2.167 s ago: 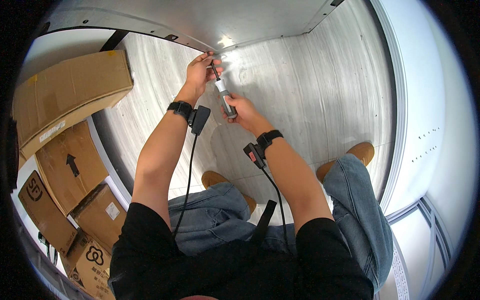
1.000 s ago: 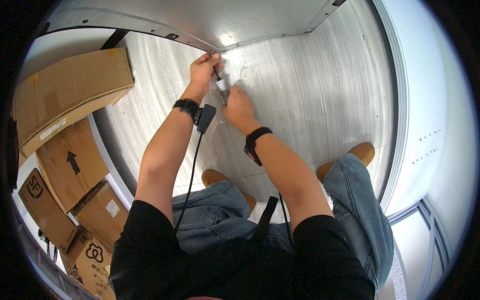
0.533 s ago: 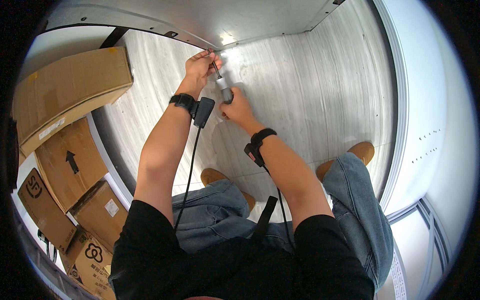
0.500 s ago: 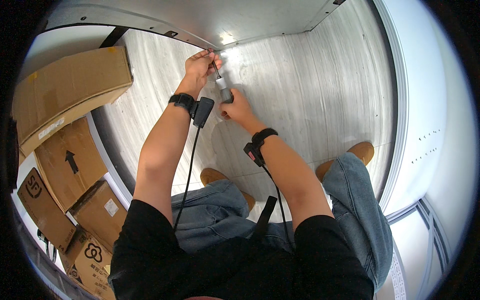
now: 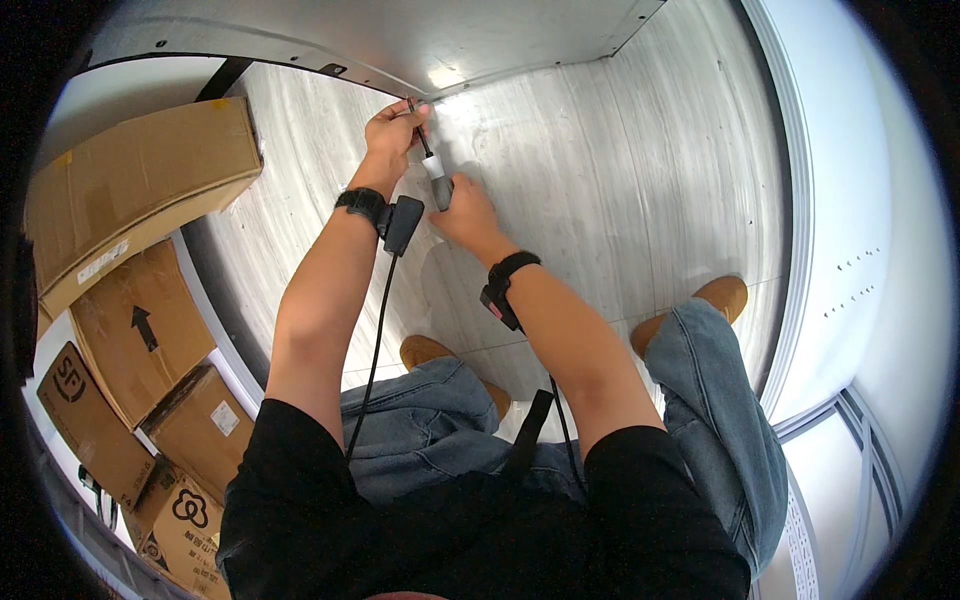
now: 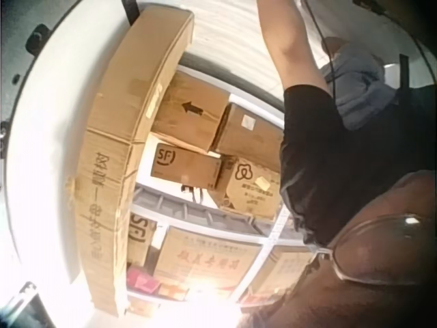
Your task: The person uses a screwdriver to fasten screws into the back panel of a computer tower, then wipes the surface with a blue cloth. The task occurs in a storage area with stacked cardboard boxes.
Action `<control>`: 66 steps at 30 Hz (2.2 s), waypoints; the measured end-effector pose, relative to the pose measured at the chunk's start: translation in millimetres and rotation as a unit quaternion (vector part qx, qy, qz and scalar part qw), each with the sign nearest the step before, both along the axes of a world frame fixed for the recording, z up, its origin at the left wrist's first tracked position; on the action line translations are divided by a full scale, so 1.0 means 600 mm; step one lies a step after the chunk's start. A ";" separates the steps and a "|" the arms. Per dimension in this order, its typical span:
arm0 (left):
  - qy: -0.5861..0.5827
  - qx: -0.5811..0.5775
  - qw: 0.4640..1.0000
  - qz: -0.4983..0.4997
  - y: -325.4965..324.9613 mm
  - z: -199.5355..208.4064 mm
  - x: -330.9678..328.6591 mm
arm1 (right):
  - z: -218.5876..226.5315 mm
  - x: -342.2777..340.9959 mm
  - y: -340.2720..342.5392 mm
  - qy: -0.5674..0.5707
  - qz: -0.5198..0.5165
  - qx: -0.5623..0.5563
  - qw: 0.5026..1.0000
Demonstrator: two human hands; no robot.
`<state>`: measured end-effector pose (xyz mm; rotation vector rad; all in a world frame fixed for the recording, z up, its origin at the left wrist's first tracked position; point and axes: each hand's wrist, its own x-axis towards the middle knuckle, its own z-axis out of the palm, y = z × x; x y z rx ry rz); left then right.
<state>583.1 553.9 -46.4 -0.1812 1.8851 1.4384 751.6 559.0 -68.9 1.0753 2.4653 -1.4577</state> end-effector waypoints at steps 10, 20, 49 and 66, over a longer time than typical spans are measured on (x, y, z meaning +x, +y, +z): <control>-0.095 0.141 0.983 0.070 -0.007 0.000 0.000 | 0.024 0.016 0.033 0.004 -0.061 -0.378 0.924; -0.051 0.028 0.998 0.030 0.007 0.008 0.003 | 0.027 0.017 0.022 -0.009 -0.096 -0.310 0.946; -0.153 0.164 0.975 -0.001 0.107 0.066 0.113 | 0.210 0.138 0.147 -0.094 -0.201 -0.313 0.924; -0.230 0.410 0.860 -0.199 0.318 0.388 0.351 | 0.720 0.409 0.512 -0.161 -0.095 0.035 0.982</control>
